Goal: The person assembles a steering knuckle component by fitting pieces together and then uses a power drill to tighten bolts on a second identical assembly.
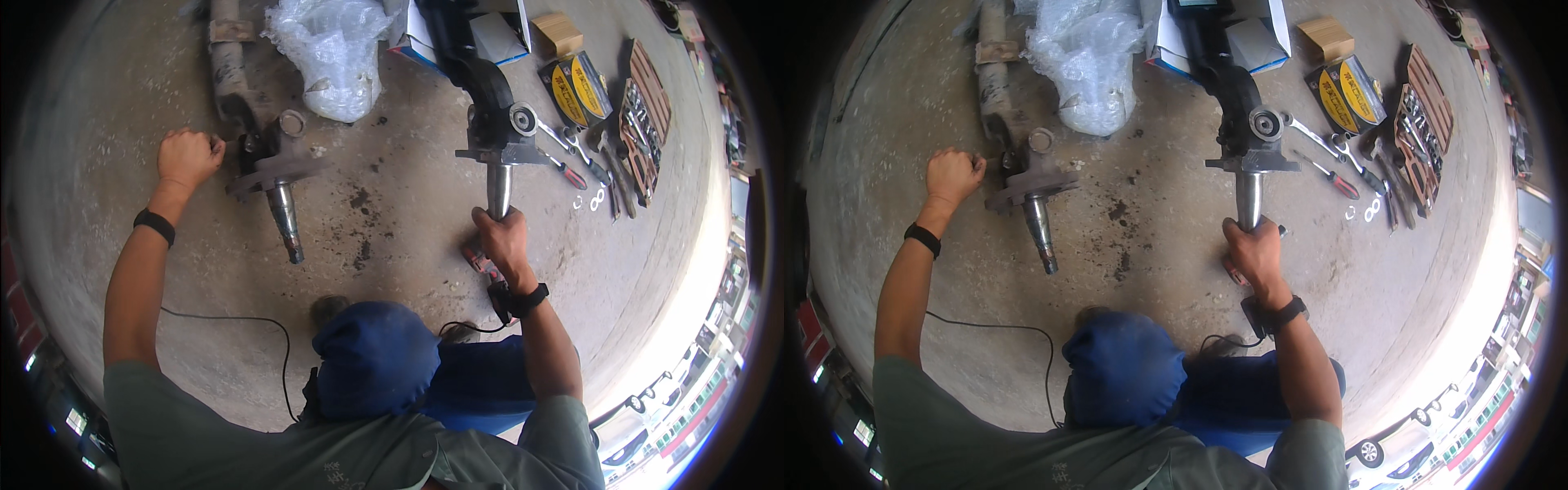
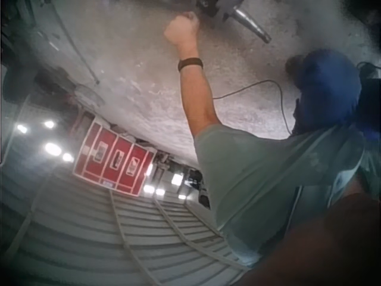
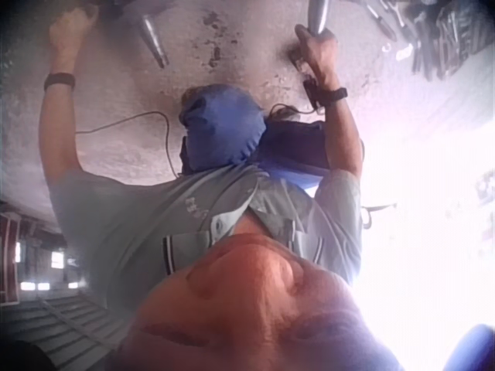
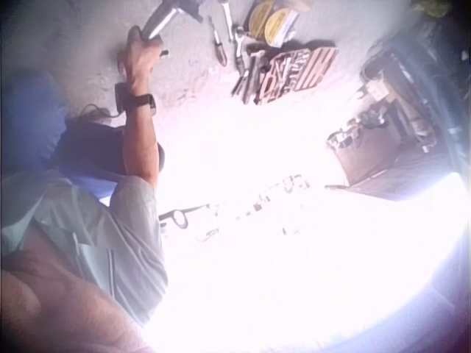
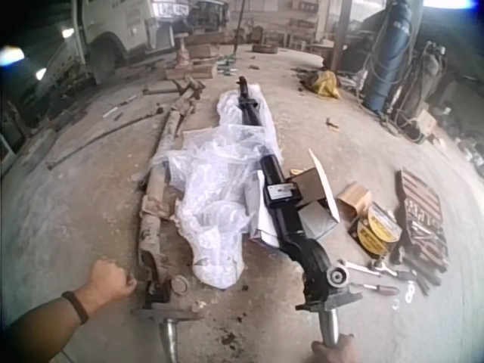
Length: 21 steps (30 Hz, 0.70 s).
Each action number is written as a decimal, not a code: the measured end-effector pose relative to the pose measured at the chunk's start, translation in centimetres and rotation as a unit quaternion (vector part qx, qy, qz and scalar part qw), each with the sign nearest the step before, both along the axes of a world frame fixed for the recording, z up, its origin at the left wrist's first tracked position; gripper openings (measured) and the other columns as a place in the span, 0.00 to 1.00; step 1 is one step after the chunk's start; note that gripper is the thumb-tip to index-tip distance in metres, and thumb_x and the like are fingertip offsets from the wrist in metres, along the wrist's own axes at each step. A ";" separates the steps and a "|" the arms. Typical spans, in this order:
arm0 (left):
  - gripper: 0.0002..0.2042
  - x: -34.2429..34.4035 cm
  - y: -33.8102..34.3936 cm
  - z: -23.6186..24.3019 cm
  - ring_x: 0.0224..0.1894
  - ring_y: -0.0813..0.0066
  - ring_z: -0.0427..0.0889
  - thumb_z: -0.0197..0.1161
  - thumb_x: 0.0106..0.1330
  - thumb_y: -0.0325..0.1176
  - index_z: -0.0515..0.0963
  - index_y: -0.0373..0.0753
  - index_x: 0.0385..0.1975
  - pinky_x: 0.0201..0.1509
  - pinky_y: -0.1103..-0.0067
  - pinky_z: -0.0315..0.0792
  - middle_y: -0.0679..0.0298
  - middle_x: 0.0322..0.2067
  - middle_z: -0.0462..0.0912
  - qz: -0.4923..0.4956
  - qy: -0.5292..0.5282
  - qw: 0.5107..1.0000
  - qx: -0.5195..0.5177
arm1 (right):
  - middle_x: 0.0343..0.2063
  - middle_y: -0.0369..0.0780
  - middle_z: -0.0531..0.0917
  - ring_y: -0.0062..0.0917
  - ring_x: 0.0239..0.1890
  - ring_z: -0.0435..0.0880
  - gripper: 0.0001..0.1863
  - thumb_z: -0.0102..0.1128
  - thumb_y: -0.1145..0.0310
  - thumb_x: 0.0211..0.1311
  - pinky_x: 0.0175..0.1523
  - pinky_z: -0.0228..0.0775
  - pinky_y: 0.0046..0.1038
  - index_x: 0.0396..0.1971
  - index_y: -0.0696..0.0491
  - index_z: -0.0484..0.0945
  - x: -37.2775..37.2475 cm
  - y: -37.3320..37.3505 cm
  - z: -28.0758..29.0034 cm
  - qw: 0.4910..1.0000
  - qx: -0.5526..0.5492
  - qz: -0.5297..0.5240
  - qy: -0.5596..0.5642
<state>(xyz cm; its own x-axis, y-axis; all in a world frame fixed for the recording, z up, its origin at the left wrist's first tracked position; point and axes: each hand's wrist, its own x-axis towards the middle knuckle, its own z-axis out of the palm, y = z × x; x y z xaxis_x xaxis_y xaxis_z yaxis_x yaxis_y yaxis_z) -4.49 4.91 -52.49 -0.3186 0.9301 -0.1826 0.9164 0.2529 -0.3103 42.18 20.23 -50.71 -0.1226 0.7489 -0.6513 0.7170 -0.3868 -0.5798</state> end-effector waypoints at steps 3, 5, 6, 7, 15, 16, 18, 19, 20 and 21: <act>0.15 0.0 0.1 -0.2 0.29 0.60 0.83 0.60 0.58 0.48 0.84 0.48 0.17 0.40 0.65 0.75 0.59 0.20 0.83 -0.008 0.002 1.000 0.020 | 0.11 0.35 0.70 0.23 0.09 0.72 0.16 0.60 0.67 0.58 0.13 0.60 0.31 0.17 0.58 0.66 0.1 -0.2 -0.1 1.000 -0.006 -0.018 0.017; 0.15 -0.2 0.2 -0.2 0.28 0.61 0.82 0.59 0.58 0.48 0.84 0.48 0.17 0.40 0.65 0.75 0.59 0.19 0.82 -0.013 0.006 1.000 0.012 | 0.11 0.34 0.70 0.22 0.09 0.72 0.15 0.60 0.68 0.58 0.14 0.61 0.30 0.18 0.58 0.67 0.1 -0.3 0.0 0.999 0.006 -0.026 0.020; 0.15 -0.3 0.2 -0.2 0.27 0.61 0.82 0.59 0.59 0.48 0.84 0.48 0.17 0.39 0.66 0.75 0.59 0.18 0.82 -0.020 0.009 1.000 0.005 | 0.11 0.34 0.70 0.22 0.09 0.72 0.15 0.60 0.68 0.58 0.14 0.61 0.30 0.18 0.58 0.67 0.1 -0.3 -0.1 1.000 0.005 -0.024 0.020; 0.15 -0.4 0.1 -0.2 0.27 0.61 0.82 0.59 0.59 0.48 0.84 0.48 0.17 0.39 0.66 0.75 0.59 0.18 0.82 -0.018 0.008 1.000 0.004 | 0.11 0.34 0.70 0.21 0.09 0.72 0.15 0.61 0.67 0.58 0.15 0.61 0.30 0.18 0.57 0.67 0.2 -0.3 -0.2 1.000 0.007 -0.019 0.013; 0.17 -0.3 -0.1 -0.2 0.28 0.58 0.81 0.60 0.58 0.46 0.82 0.43 0.14 0.41 0.65 0.75 0.56 0.18 0.81 -0.015 -0.006 1.000 0.017 | 0.12 0.35 0.74 0.19 0.13 0.73 0.17 0.64 0.62 0.57 0.19 0.63 0.27 0.16 0.56 0.72 0.4 -0.2 -0.1 1.000 0.006 0.001 -0.014; 0.17 -0.2 0.0 -0.2 0.28 0.58 0.81 0.60 0.58 0.46 0.82 0.43 0.14 0.41 0.65 0.75 0.56 0.18 0.81 -0.014 -0.006 1.000 0.017 | 0.12 0.35 0.74 0.19 0.13 0.73 0.17 0.63 0.62 0.57 0.19 0.63 0.27 0.15 0.56 0.72 0.6 -0.2 -0.3 1.000 0.012 0.009 -0.019; 0.17 0.1 0.2 0.1 0.28 0.58 0.81 0.59 0.59 0.46 0.82 0.44 0.13 0.41 0.65 0.75 0.56 0.18 0.80 -0.012 -0.005 1.000 0.024 | 0.11 0.35 0.74 0.19 0.12 0.72 0.17 0.63 0.62 0.57 0.19 0.63 0.27 0.15 0.56 0.72 0.6 -0.2 -0.3 0.999 0.018 0.017 -0.025; 0.17 0.2 0.2 0.1 0.28 0.58 0.81 0.59 0.59 0.46 0.82 0.44 0.13 0.41 0.65 0.75 0.56 0.18 0.80 -0.011 -0.006 1.000 0.024 | 0.11 0.35 0.73 0.19 0.12 0.72 0.17 0.63 0.63 0.57 0.18 0.62 0.26 0.15 0.56 0.71 0.5 -0.2 -0.1 1.000 0.013 0.008 -0.018; 0.17 0.2 0.2 0.1 0.28 0.58 0.81 0.59 0.59 0.46 0.82 0.44 0.13 0.41 0.65 0.74 0.55 0.18 0.80 -0.009 -0.006 1.000 0.024 | 0.11 0.34 0.73 0.19 0.12 0.72 0.17 0.63 0.63 0.57 0.18 0.62 0.26 0.14 0.56 0.71 0.3 -0.2 0.0 1.000 0.007 -0.001 -0.011; 0.17 0.2 0.2 0.1 0.28 0.58 0.81 0.59 0.59 0.46 0.81 0.44 0.13 0.41 0.65 0.74 0.55 0.18 0.80 -0.008 -0.005 1.000 0.025 | 0.11 0.34 0.73 0.19 0.12 0.72 0.17 0.63 0.63 0.57 0.18 0.62 0.26 0.14 0.56 0.71 0.4 -0.2 0.0 1.000 0.007 0.000 -0.012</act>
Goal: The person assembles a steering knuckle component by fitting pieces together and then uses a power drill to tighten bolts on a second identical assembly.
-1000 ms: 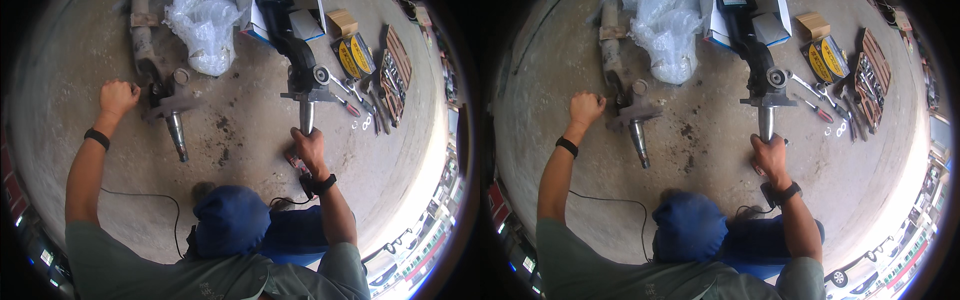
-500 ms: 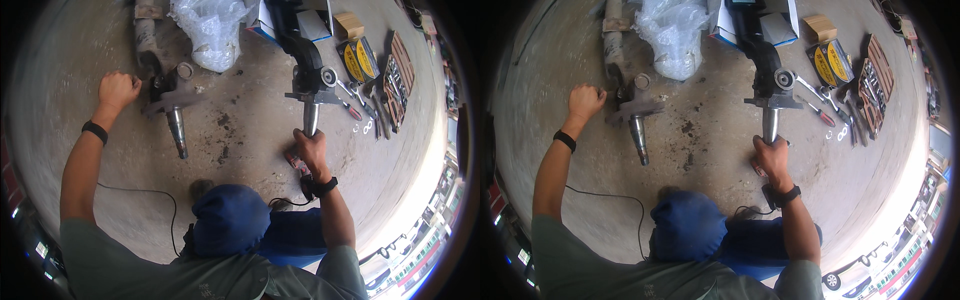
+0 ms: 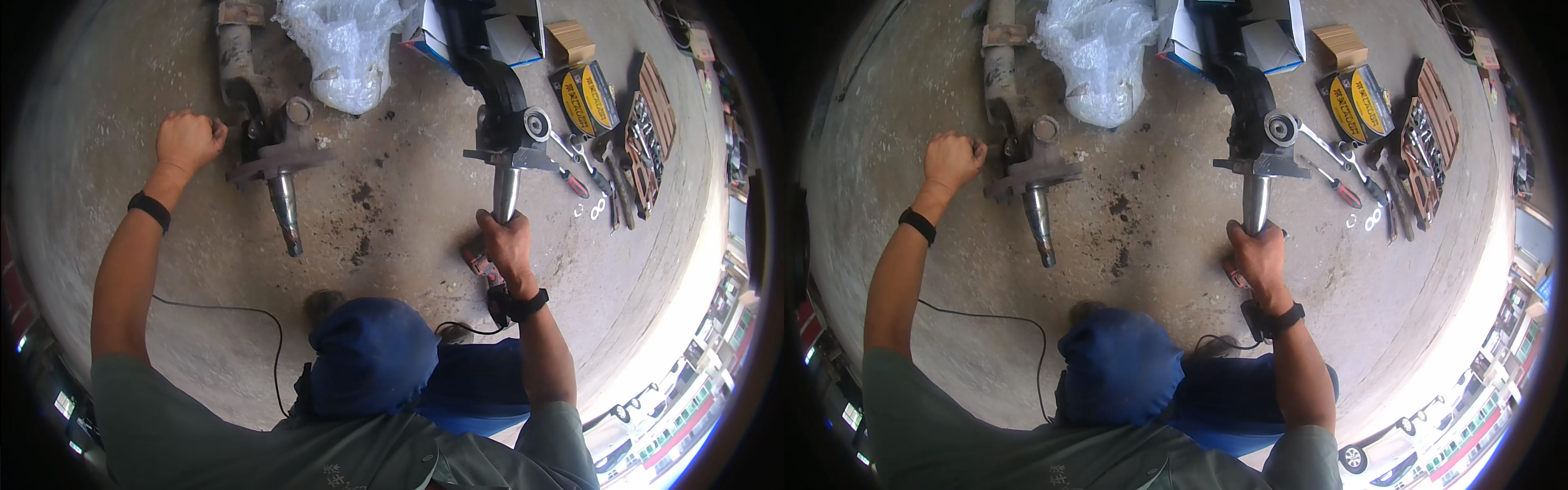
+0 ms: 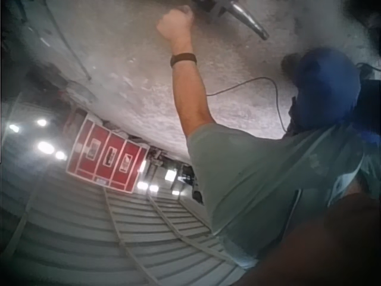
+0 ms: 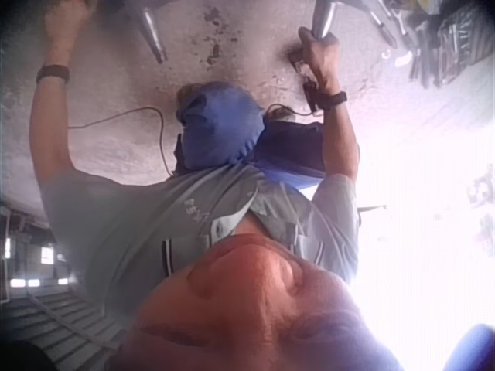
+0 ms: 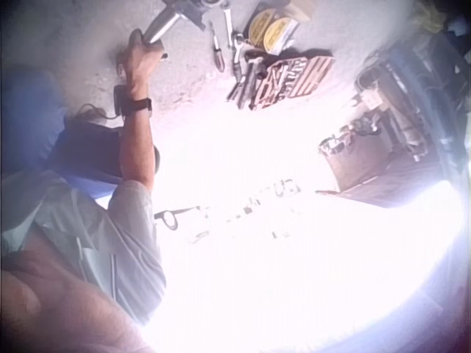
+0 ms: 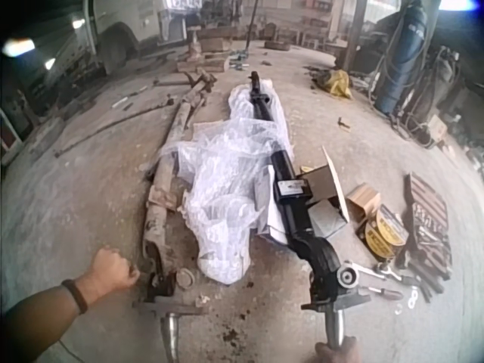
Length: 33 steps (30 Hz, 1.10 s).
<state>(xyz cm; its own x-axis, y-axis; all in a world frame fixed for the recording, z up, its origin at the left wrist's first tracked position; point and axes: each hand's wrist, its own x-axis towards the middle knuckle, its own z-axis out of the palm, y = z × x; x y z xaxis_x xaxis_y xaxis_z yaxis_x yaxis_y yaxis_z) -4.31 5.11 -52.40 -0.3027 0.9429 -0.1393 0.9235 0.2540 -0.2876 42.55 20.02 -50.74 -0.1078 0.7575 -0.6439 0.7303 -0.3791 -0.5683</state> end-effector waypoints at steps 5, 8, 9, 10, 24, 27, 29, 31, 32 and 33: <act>0.17 -0.1 0.0 0.0 0.28 0.58 0.81 0.59 0.59 0.46 0.81 0.44 0.13 0.40 0.66 0.74 0.55 0.17 0.80 0.004 -0.007 1.000 -0.008 | 0.11 0.33 0.73 0.17 0.11 0.70 0.17 0.63 0.64 0.57 0.17 0.60 0.25 0.14 0.55 0.71 0.0 -0.1 -0.1 1.000 -0.003 -0.011 0.010; 0.17 -0.2 -0.2 -0.1 0.28 0.58 0.81 0.59 0.59 0.46 0.81 0.44 0.13 0.40 0.65 0.74 0.56 0.17 0.80 -0.003 -0.007 1.000 0.000 | 0.11 0.33 0.72 0.17 0.11 0.70 0.17 0.63 0.65 0.57 0.17 0.59 0.25 0.14 0.55 0.70 0.3 -0.1 -0.6 1.000 0.000 -0.003 0.014; 0.17 -0.3 -0.2 -0.1 0.28 0.58 0.81 0.59 0.59 0.46 0.81 0.44 0.12 0.40 0.65 0.74 0.56 0.17 0.80 -0.006 -0.003 1.000 0.002 | 0.11 0.33 0.72 0.17 0.11 0.70 0.17 0.63 0.65 0.57 0.17 0.59 0.25 0.14 0.55 0.70 0.4 -0.1 -0.7 1.000 -0.001 -0.002 0.014; 0.17 -0.3 -0.2 0.0 0.28 0.58 0.81 0.59 0.59 0.46 0.81 0.44 0.12 0.40 0.65 0.74 0.56 0.17 0.80 -0.005 -0.003 1.000 0.002 | 0.11 0.33 0.73 0.17 0.12 0.70 0.16 0.63 0.65 0.57 0.17 0.59 0.25 0.14 0.54 0.70 0.5 -0.1 -0.9 1.000 0.003 0.001 0.014; 0.18 -0.3 -0.1 -0.1 0.28 0.59 0.81 0.59 0.60 0.46 0.82 0.44 0.13 0.41 0.65 0.74 0.57 0.18 0.81 0.000 0.002 1.000 -0.005 | 0.12 0.33 0.73 0.17 0.13 0.71 0.16 0.62 0.65 0.56 0.19 0.60 0.25 0.14 0.55 0.71 1.0 0.1 -1.3 0.999 0.017 0.028 -0.001; 0.15 0.1 0.2 0.3 0.34 0.58 0.84 0.57 0.59 0.45 0.84 0.46 0.18 0.45 0.65 0.74 0.57 0.24 0.85 0.016 0.007 0.999 -0.042 | 0.12 0.36 0.73 0.19 0.14 0.71 0.16 0.61 0.65 0.55 0.20 0.64 0.31 0.16 0.59 0.70 0.8 0.1 -1.0 0.999 0.016 0.031 -0.008; 0.15 0.3 0.3 0.4 0.34 0.57 0.84 0.57 0.59 0.45 0.84 0.44 0.18 0.45 0.65 0.74 0.56 0.24 0.85 0.018 0.000 0.999 -0.040 | 0.12 0.36 0.73 0.20 0.14 0.71 0.16 0.61 0.65 0.55 0.21 0.64 0.31 0.16 0.60 0.70 0.7 0.1 -0.9 1.000 0.008 0.024 -0.005; 0.16 0.2 0.4 0.4 0.34 0.56 0.83 0.56 0.59 0.44 0.84 0.43 0.18 0.46 0.64 0.74 0.56 0.25 0.85 0.020 -0.006 0.999 -0.038 | 0.12 0.37 0.73 0.20 0.14 0.71 0.16 0.61 0.65 0.55 0.21 0.64 0.31 0.16 0.60 0.70 0.9 0.1 -1.1 0.999 0.015 0.030 -0.006; 0.15 0.2 0.4 0.4 0.34 0.56 0.83 0.56 0.59 0.45 0.84 0.44 0.18 0.46 0.64 0.74 0.56 0.25 0.85 0.023 -0.001 0.999 -0.043 | 0.12 0.37 0.73 0.20 0.15 0.71 0.16 0.61 0.65 0.55 0.22 0.64 0.32 0.16 0.60 0.70 1.0 0.1 -1.2 0.999 0.023 0.036 -0.007; 0.15 0.2 0.4 0.3 0.34 0.56 0.83 0.56 0.59 0.45 0.84 0.44 0.18 0.45 0.64 0.74 0.56 0.25 0.85 0.026 0.004 0.999 -0.047 | 0.12 0.37 0.73 0.20 0.15 0.71 0.16 0.61 0.65 0.55 0.22 0.64 0.32 0.16 0.60 0.70 1.0 0.1 -1.1 0.999 0.023 0.036 -0.007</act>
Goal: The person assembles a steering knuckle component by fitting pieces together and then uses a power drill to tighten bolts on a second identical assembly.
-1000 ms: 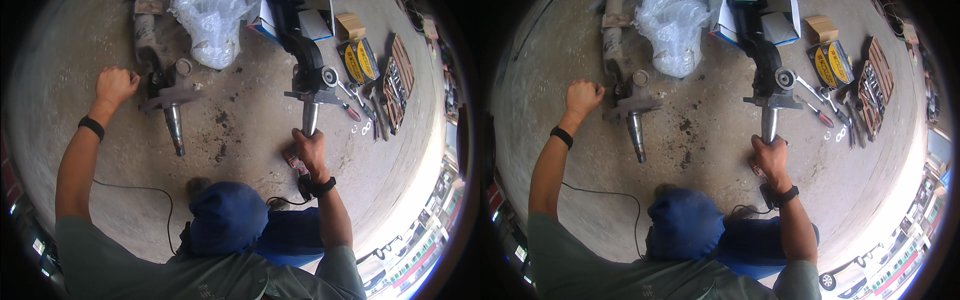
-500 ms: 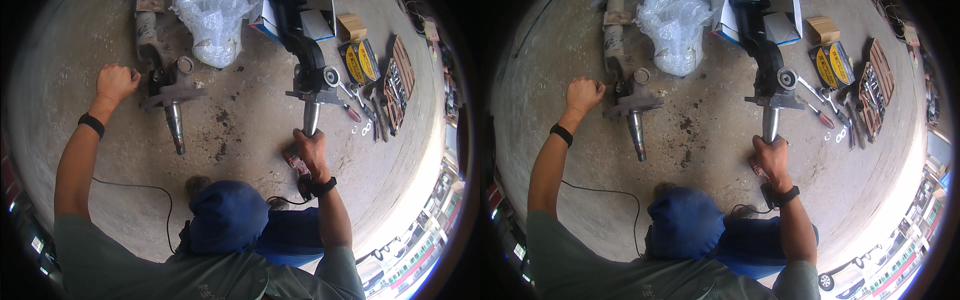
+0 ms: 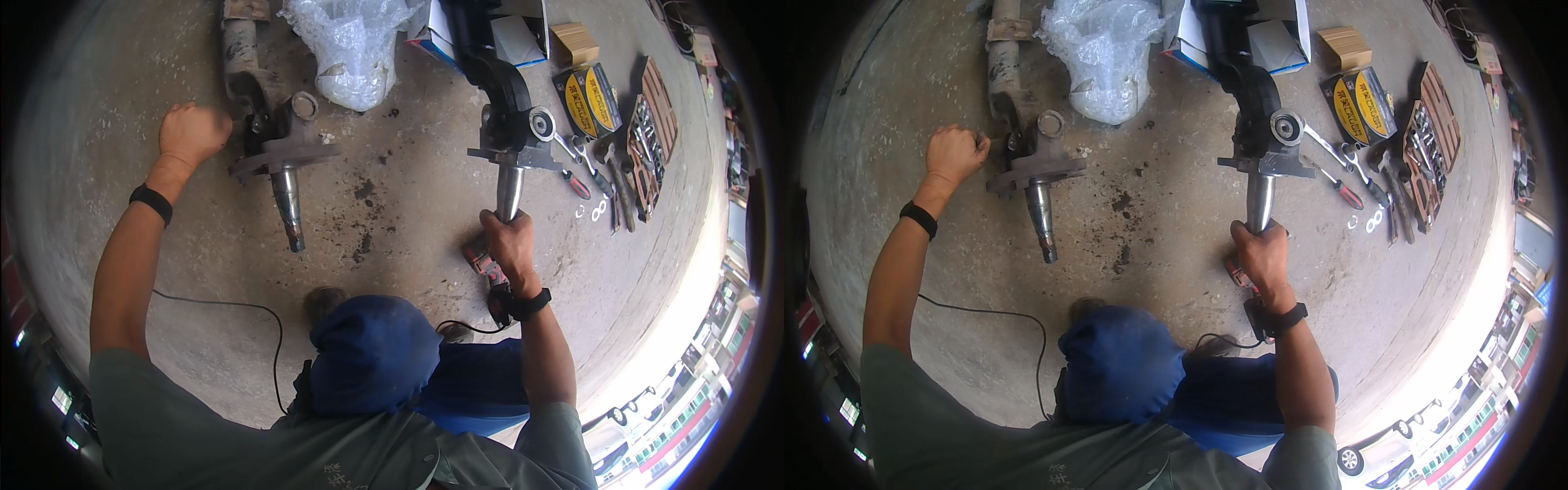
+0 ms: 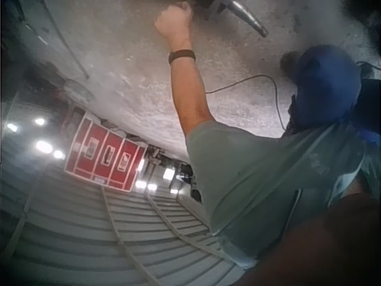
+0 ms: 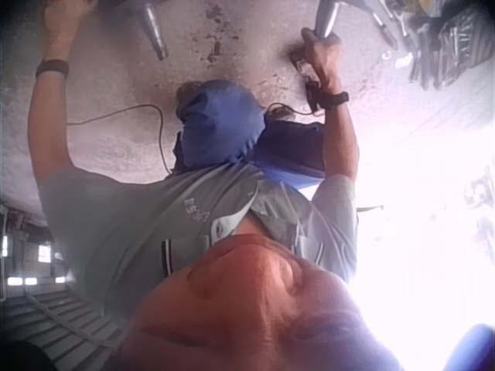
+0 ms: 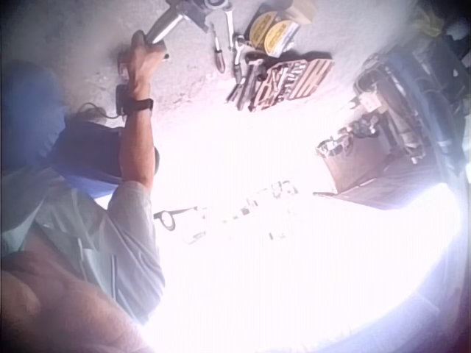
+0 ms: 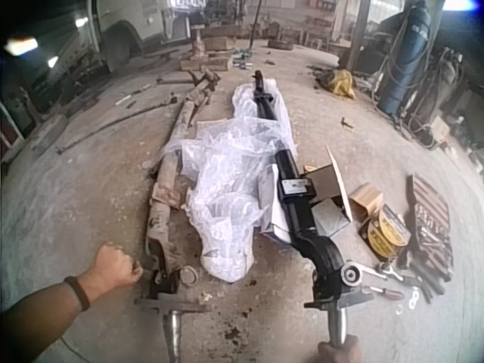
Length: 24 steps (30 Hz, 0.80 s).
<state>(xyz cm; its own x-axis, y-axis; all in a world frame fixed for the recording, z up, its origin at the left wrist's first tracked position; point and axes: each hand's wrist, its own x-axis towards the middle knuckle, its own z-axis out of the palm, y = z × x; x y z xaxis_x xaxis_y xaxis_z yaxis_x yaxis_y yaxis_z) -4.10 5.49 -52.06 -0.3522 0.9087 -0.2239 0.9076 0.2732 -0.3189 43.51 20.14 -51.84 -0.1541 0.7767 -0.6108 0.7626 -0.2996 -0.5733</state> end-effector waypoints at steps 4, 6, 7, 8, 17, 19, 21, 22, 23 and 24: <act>0.14 0.1 0.1 0.2 0.33 0.59 0.83 0.58 0.59 0.46 0.84 0.47 0.18 0.44 0.65 0.74 0.58 0.23 0.85 -0.009 -0.003 1.000 0.011 | 0.12 0.35 0.73 0.18 0.15 0.71 0.15 0.61 0.66 0.55 0.21 0.62 0.29 0.16 0.58 0.70 0.2 0.0 -0.1 1.000 -0.002 0.002 0.006; 0.13 -0.4 -0.2 -0.2 0.32 0.62 0.83 0.59 0.59 0.47 0.85 0.50 0.19 0.43 0.67 0.74 0.60 0.21 0.84 -0.012 0.003 1.000 0.003 | 0.12 0.33 0.73 0.16 0.14 0.70 0.14 0.61 0.67 0.56 0.19 0.60 0.25 0.15 0.56 0.70 0.4 0.1 -0.4 1.000 0.007 0.008 0.013; 0.13 -0.5 -0.3 -0.3 0.32 0.62 0.83 0.59 0.59 0.47 0.85 0.50 0.19 0.43 0.67 0.74 0.60 0.21 0.84 -0.012 0.003 1.000 0.003 | 0.13 0.33 0.73 0.16 0.14 0.70 0.14 0.61 0.67 0.56 0.19 0.60 0.25 0.15 0.56 0.70 0.5 0.2 -0.5 1.000 0.009 0.016 0.013; 0.13 -0.6 -0.4 -0.4 0.31 0.63 0.83 0.59 0.59 0.47 0.86 0.51 0.20 0.42 0.68 0.74 0.61 0.20 0.84 -0.017 0.008 1.000 0.006 | 0.13 0.33 0.73 0.16 0.15 0.70 0.14 0.60 0.67 0.56 0.20 0.60 0.25 0.15 0.56 0.70 0.6 0.2 -0.5 1.000 0.011 0.023 0.012; 0.14 -0.3 -0.3 -0.4 0.30 0.61 0.82 0.59 0.59 0.47 0.83 0.49 0.17 0.41 0.66 0.74 0.60 0.19 0.82 -0.021 0.000 1.000 0.018 | 0.14 0.33 0.74 0.15 0.15 0.71 0.13 0.60 0.70 0.56 0.19 0.59 0.23 0.14 0.54 0.70 1.0 0.8 0.1 0.996 -0.060 0.029 0.061; 0.13 -0.3 -0.2 -0.4 0.31 0.63 0.83 0.59 0.59 0.48 0.86 0.52 0.20 0.41 0.68 0.74 0.62 0.19 0.83 -0.020 0.010 1.000 0.002 | 0.13 0.34 0.75 0.16 0.15 0.72 0.12 0.60 0.70 0.56 0.19 0.61 0.25 0.16 0.56 0.71 1.5 1.0 -0.2 0.996 -0.064 0.036 0.057; 0.13 -0.3 -0.3 -0.3 0.30 0.63 0.83 0.59 0.59 0.48 0.86 0.52 0.19 0.41 0.67 0.74 0.62 0.19 0.83 -0.019 0.021 1.000 -0.013 | 0.13 0.35 0.75 0.18 0.14 0.73 0.11 0.59 0.71 0.57 0.19 0.62 0.27 0.18 0.58 0.72 1.3 0.9 0.0 0.995 -0.068 0.044 0.055; 0.13 -0.4 -0.3 -0.4 0.30 0.63 0.83 0.59 0.59 0.48 0.86 0.52 0.19 0.41 0.67 0.74 0.62 0.19 0.83 -0.018 0.022 0.999 -0.014 | 0.13 0.35 0.75 0.18 0.15 0.73 0.12 0.61 0.70 0.58 0.20 0.63 0.27 0.18 0.58 0.72 0.9 0.9 0.4 0.993 -0.085 0.035 0.068; 0.13 -0.5 -0.4 -0.4 0.30 0.63 0.83 0.59 0.59 0.47 0.85 0.52 0.19 0.41 0.67 0.74 0.62 0.19 0.83 -0.020 0.016 1.000 -0.004 | 0.14 0.35 0.76 0.19 0.15 0.74 0.13 0.62 0.68 0.59 0.20 0.63 0.27 0.18 0.58 0.72 0.7 0.9 0.7 0.991 -0.102 0.027 0.083; 0.13 -0.6 -0.5 -0.4 0.30 0.63 0.83 0.59 0.59 0.47 0.85 0.52 0.18 0.40 0.67 0.74 0.62 0.19 0.83 -0.022 0.009 1.000 0.007 | 0.14 0.35 0.76 0.19 0.15 0.74 0.13 0.62 0.68 0.59 0.20 0.63 0.27 0.18 0.58 0.72 0.7 0.9 0.7 0.991 -0.103 0.029 0.085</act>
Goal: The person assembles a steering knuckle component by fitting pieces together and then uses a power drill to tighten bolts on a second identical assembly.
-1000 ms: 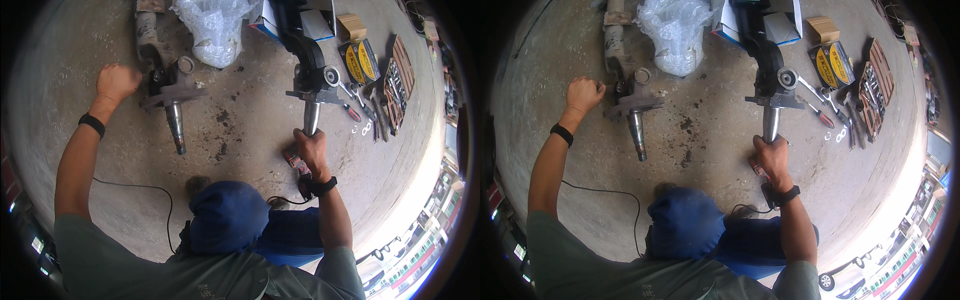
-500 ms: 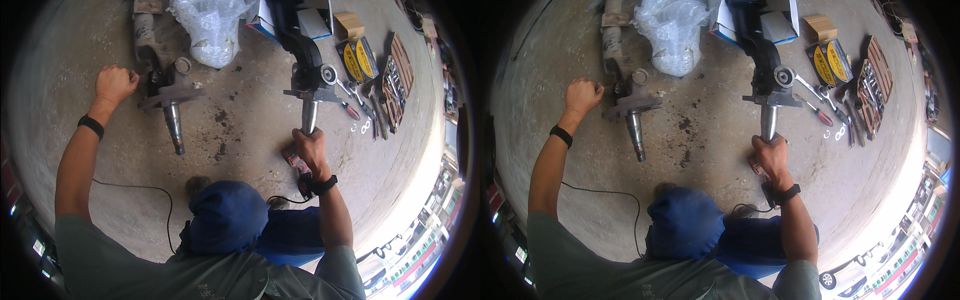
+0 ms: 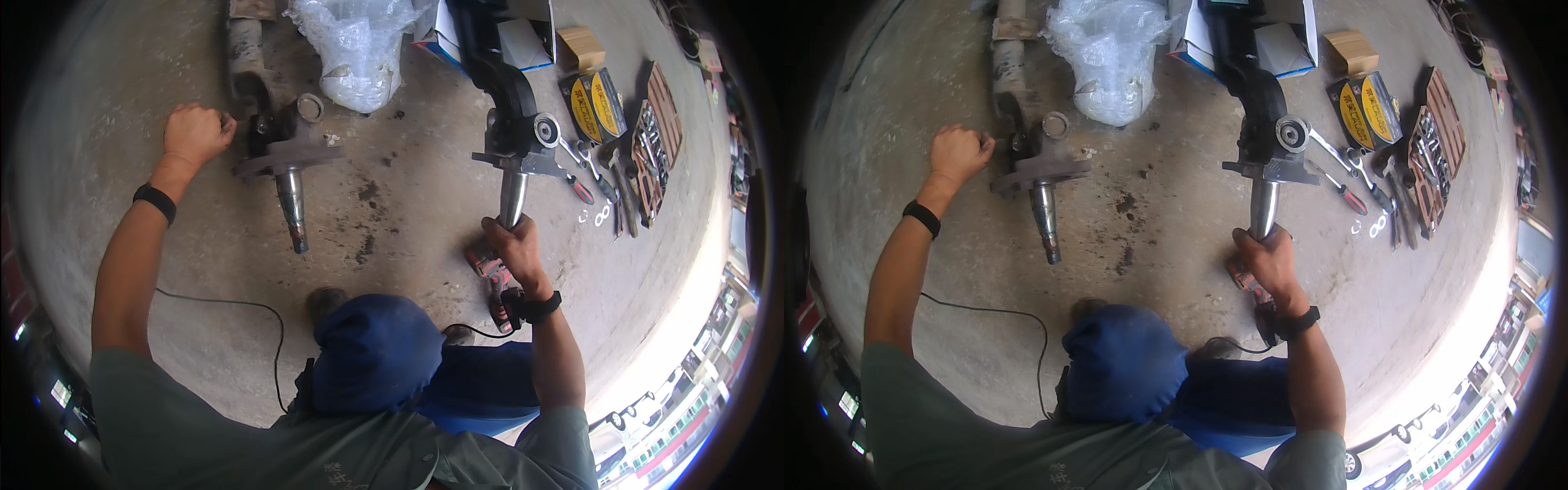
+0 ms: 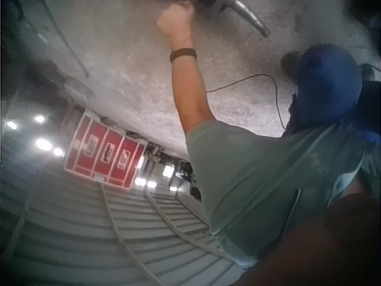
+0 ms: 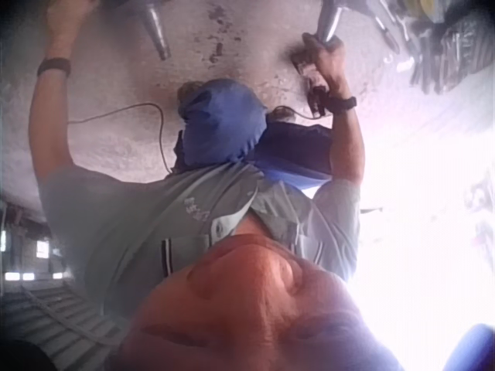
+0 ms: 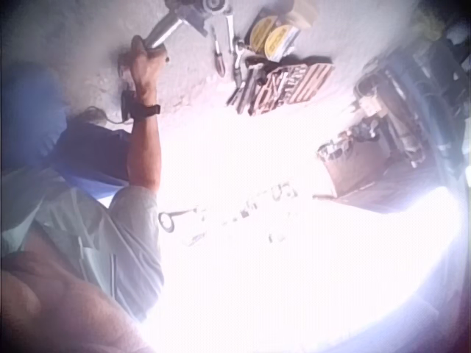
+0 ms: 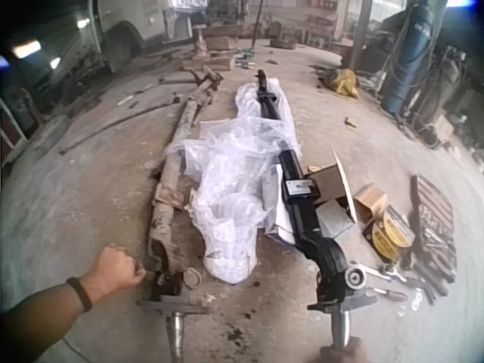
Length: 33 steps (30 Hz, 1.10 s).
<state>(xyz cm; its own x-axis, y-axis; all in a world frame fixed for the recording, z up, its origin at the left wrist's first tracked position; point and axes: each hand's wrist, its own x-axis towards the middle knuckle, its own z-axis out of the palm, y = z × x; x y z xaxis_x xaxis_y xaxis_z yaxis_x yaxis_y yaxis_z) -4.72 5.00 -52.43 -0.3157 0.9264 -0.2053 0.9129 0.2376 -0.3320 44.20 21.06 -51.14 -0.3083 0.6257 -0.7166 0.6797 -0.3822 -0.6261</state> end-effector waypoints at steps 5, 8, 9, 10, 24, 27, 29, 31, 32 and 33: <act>0.15 0.1 0.0 -0.3 0.29 0.61 0.81 0.59 0.59 0.46 0.83 0.47 0.14 0.39 0.66 0.74 0.58 0.18 0.81 0.000 -0.019 1.000 0.025 | 0.15 0.35 0.76 0.19 0.17 0.75 0.15 0.64 0.65 0.60 0.23 0.64 0.25 0.19 0.57 0.73 -0.1 0.1 0.1 1.000 0.010 -0.014 -0.002; 0.16 0.1 -0.1 -0.3 0.28 0.61 0.81 0.59 0.59 0.46 0.82 0.47 0.13 0.39 0.66 0.73 0.59 0.17 0.81 -0.009 -0.012 1.000 0.026 | 0.15 0.32 0.74 0.16 0.14 0.68 0.14 0.64 0.65 0.61 0.20 0.58 0.23 0.19 0.54 0.74 -0.6 -0.2 -0.3 0.999 0.030 -0.035 0.002; 0.16 0.1 -0.2 -0.4 0.28 0.61 0.81 0.59 0.60 0.46 0.82 0.48 0.13 0.39 0.66 0.73 0.59 0.17 0.81 -0.015 -0.013 0.999 0.034 | 0.15 0.32 0.74 0.16 0.14 0.68 0.14 0.64 0.65 0.61 0.20 0.58 0.23 0.19 0.54 0.74 -1.0 -0.1 0.0 0.999 0.029 -0.033 0.001; 0.16 0.1 -0.2 -0.4 0.28 0.61 0.81 0.59 0.60 0.46 0.82 0.48 0.13 0.39 0.66 0.73 0.59 0.17 0.81 -0.013 -0.014 0.999 0.033 | 0.15 0.32 0.72 0.15 0.13 0.67 0.14 0.64 0.65 0.61 0.19 0.56 0.23 0.19 0.53 0.73 -1.5 0.3 0.6 0.998 0.005 -0.058 -0.001; 0.16 -0.4 -0.3 -1.4 0.28 0.63 0.82 0.56 0.58 0.45 0.83 0.47 0.13 0.38 0.69 0.74 0.62 0.18 0.83 -0.049 0.011 0.997 0.056 | 0.13 0.31 0.70 0.14 0.11 0.64 0.14 0.63 0.67 0.59 0.17 0.52 0.22 0.18 0.52 0.70 -1.7 0.4 -0.3 0.993 -0.006 -0.116 -0.027; 0.15 -0.5 -0.2 -1.1 0.29 0.61 0.82 0.56 0.58 0.44 0.81 0.46 0.13 0.38 0.67 0.73 0.61 0.19 0.82 -0.028 0.004 0.999 0.028 | 0.12 0.30 0.69 0.14 0.11 0.64 0.14 0.63 0.67 0.59 0.16 0.51 0.22 0.17 0.51 0.70 -1.8 0.3 -0.4 0.993 0.010 -0.113 -0.033; 0.14 -0.6 -0.3 -0.9 0.30 0.59 0.82 0.56 0.57 0.43 0.79 0.46 0.13 0.39 0.65 0.73 0.61 0.20 0.82 -0.016 -0.014 1.000 0.014 | 0.12 0.30 0.69 0.14 0.11 0.64 0.14 0.64 0.67 0.59 0.16 0.51 0.22 0.17 0.51 0.70 -1.8 0.3 -0.8 0.993 0.018 -0.109 -0.030; 0.15 -0.6 -0.3 -1.1 0.30 0.61 0.82 0.55 0.58 0.44 0.81 0.47 0.13 0.39 0.67 0.73 0.61 0.19 0.83 -0.021 -0.006 1.000 0.015 | 0.13 0.31 0.69 0.14 0.11 0.63 0.14 0.64 0.67 0.59 0.16 0.51 0.22 0.17 0.51 0.70 -2.0 0.1 -0.8 0.993 0.036 -0.109 -0.037; 0.17 -0.5 -0.2 -1.0 0.29 0.63 0.83 0.54 0.59 0.44 0.82 0.48 0.13 0.39 0.69 0.73 0.62 0.17 0.83 -0.029 -0.002 0.999 0.020 | 0.13 0.31 0.69 0.14 0.11 0.63 0.14 0.64 0.67 0.59 0.16 0.51 0.22 0.17 0.51 0.70 -2.0 0.1 -0.6 0.993 0.033 -0.107 -0.034; 0.17 -0.4 -0.2 -0.8 0.29 0.63 0.83 0.54 0.59 0.44 0.82 0.48 0.13 0.39 0.69 0.73 0.62 0.17 0.83 -0.027 0.002 1.000 0.017 | 0.13 0.31 0.69 0.14 0.11 0.63 0.14 0.64 0.66 0.59 0.16 0.52 0.22 0.18 0.51 0.70 -2.0 0.2 -0.5 0.993 0.016 -0.115 -0.029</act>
<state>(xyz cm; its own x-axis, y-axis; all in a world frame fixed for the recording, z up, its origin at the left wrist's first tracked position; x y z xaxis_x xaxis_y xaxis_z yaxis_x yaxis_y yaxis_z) -5.12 4.80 -53.22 -0.2664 0.9482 -0.1731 0.9235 0.1997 -0.3275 42.17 21.24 -51.62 -0.1127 0.6968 -0.7083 0.6124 -0.5127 -0.6017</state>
